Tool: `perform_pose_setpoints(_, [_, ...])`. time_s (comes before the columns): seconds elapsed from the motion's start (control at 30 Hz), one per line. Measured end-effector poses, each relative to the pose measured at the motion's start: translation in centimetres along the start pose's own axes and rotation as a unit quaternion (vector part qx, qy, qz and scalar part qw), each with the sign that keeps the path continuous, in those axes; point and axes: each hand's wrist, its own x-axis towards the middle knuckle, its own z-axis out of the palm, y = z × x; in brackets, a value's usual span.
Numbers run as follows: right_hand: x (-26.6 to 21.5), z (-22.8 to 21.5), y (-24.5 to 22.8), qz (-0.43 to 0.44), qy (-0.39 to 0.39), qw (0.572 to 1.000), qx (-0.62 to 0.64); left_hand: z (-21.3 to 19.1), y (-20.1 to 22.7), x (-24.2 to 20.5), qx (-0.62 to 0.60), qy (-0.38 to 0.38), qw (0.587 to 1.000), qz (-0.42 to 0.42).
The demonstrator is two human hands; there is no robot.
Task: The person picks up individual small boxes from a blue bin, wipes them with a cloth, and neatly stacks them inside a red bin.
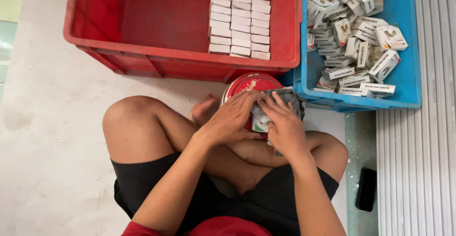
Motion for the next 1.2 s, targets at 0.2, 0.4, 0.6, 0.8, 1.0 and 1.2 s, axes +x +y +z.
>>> perform_pose_setpoints(0.2, [0.0,-0.3,-0.8,-0.002,0.078,0.993,0.087,-0.2,0.5,-0.1,0.009,-0.008,1.000,-0.003])
perform_pose_setpoints(0.4, [-0.6,-0.1,-1.7,0.030,0.131,0.973,0.186,-0.4,0.5,-0.5,-0.069,0.022,0.997,-0.003])
perform_pose_setpoints(0.6, [-3.7,-0.6,2.4,0.060,0.191,0.932,0.303,0.1,0.6,-1.0,-0.125,0.128,0.982,0.052])
perform_pose_setpoints(0.8, [-5.6,-2.1,-1.1,-0.063,0.203,0.946,0.243,1.2,-0.6,-0.7,-0.066,0.172,0.979,0.085])
perform_pose_setpoints(1.0, [-7.7,-2.5,-2.8,-0.204,0.120,0.966,0.106,-0.5,1.2,-0.7,0.051,0.065,0.996,0.026])
perform_pose_setpoints(1.2, [-6.5,-3.1,-3.5,-0.202,0.109,0.973,0.001,0.1,1.3,-0.1,0.043,0.070,0.996,0.028])
